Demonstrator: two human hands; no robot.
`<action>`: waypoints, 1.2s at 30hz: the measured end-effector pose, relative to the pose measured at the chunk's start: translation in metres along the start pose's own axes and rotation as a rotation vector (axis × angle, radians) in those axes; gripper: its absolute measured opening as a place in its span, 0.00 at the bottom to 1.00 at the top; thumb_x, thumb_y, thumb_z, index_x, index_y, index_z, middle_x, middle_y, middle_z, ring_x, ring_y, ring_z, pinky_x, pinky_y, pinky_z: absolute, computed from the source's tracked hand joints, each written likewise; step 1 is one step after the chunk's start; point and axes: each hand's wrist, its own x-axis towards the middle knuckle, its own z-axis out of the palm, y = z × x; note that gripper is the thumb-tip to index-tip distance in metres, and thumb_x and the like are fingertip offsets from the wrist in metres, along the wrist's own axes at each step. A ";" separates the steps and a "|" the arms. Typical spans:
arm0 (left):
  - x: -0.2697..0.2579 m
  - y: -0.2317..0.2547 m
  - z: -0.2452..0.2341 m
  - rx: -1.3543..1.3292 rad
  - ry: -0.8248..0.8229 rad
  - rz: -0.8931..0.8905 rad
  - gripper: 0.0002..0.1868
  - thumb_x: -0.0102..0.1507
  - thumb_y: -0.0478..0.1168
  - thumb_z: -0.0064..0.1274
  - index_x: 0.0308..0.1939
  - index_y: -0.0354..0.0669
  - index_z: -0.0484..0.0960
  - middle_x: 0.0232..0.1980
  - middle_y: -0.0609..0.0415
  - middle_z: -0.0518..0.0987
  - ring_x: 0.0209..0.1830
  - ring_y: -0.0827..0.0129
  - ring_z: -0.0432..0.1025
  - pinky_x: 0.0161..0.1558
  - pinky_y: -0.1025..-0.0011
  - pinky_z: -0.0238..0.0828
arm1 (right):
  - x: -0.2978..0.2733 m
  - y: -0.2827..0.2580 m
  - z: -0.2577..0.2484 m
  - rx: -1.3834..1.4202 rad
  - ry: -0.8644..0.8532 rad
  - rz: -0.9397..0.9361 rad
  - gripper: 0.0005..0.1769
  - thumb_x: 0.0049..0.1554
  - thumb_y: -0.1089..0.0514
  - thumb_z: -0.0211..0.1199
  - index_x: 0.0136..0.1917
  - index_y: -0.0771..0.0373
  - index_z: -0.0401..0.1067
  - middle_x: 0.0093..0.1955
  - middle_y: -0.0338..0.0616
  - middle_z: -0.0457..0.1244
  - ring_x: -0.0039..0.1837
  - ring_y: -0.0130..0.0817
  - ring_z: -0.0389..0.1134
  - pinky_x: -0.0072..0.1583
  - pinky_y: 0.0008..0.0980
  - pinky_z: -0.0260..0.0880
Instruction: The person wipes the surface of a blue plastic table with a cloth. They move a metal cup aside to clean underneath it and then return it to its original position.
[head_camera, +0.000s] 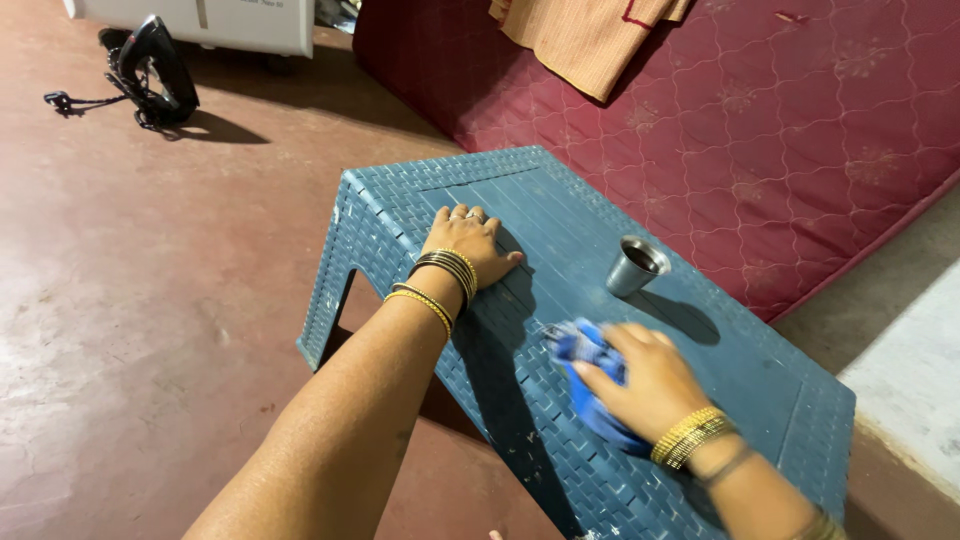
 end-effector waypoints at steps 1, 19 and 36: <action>0.000 0.001 0.000 -0.002 0.011 -0.001 0.39 0.62 0.71 0.45 0.64 0.47 0.77 0.68 0.47 0.72 0.74 0.56 0.59 0.70 0.56 0.50 | 0.011 -0.016 0.005 0.007 0.012 -0.021 0.31 0.50 0.41 0.67 0.62 0.59 0.73 0.59 0.49 0.68 0.62 0.51 0.66 0.64 0.43 0.66; 0.002 0.001 0.002 0.041 0.016 0.014 0.36 0.64 0.69 0.42 0.64 0.48 0.76 0.67 0.47 0.72 0.73 0.55 0.59 0.70 0.55 0.51 | -0.040 0.111 0.001 0.116 0.018 -0.095 0.25 0.50 0.48 0.67 0.59 0.58 0.77 0.63 0.45 0.68 0.68 0.43 0.65 0.70 0.40 0.62; -0.002 0.001 0.001 0.048 0.019 0.012 0.35 0.65 0.67 0.42 0.64 0.47 0.76 0.67 0.47 0.72 0.73 0.55 0.60 0.68 0.56 0.53 | -0.029 0.014 -0.004 0.097 -0.114 -0.038 0.36 0.52 0.38 0.65 0.67 0.59 0.71 0.73 0.51 0.59 0.72 0.51 0.61 0.71 0.42 0.59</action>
